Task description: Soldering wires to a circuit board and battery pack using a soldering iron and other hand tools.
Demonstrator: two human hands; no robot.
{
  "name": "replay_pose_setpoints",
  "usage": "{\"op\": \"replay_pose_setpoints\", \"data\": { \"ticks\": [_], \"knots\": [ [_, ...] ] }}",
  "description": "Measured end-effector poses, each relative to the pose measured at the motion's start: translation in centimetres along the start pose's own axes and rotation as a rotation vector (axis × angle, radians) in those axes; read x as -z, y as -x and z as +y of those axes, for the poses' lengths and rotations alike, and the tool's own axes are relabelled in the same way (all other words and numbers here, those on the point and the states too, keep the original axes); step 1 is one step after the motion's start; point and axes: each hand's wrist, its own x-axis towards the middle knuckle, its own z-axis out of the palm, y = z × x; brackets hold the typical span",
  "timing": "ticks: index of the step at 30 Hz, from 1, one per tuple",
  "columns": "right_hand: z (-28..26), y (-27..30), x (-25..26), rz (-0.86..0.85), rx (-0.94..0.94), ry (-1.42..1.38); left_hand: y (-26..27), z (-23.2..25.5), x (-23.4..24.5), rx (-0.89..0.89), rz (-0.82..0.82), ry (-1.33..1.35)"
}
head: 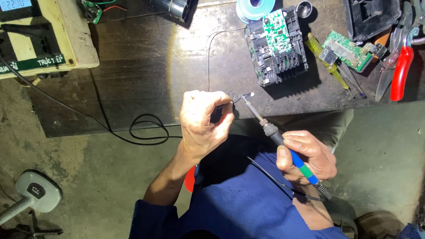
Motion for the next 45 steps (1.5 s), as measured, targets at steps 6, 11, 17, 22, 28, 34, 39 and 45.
{"op": "replay_pose_setpoints", "data": {
  "ticks": [6,11,17,22,28,34,39,45],
  "knots": [
    [0.4,0.1,0.0,0.008,0.001,-0.005,0.0,0.0,0.0,-0.006,-0.004,0.002],
    [0.3,-0.2,-0.2,-0.007,0.011,-0.007,0.1,-0.1,0.1,-0.009,-0.001,-0.002],
    [0.0,-0.3,-0.1,-0.023,0.007,-0.007,0.2,0.0,0.3,0.000,0.003,-0.005],
    [0.8,0.4,0.8,-0.052,0.018,-0.015,0.3,0.0,0.9,0.040,-0.005,-0.012],
    [-0.2,-0.2,0.2,-0.022,-0.003,0.002,-0.4,-0.5,2.3,0.062,-0.004,-0.046],
    [0.2,-0.6,0.3,-0.040,0.022,-0.006,-0.2,-0.8,2.4,0.070,0.001,-0.050],
    [-0.8,-1.0,0.4,0.015,0.019,-0.021,0.2,-1.8,2.2,0.009,0.016,-0.095],
    [-3.4,0.2,1.0,0.091,-0.128,0.036,-0.9,-1.3,3.8,-0.072,-0.012,-0.316]
  ]
}}
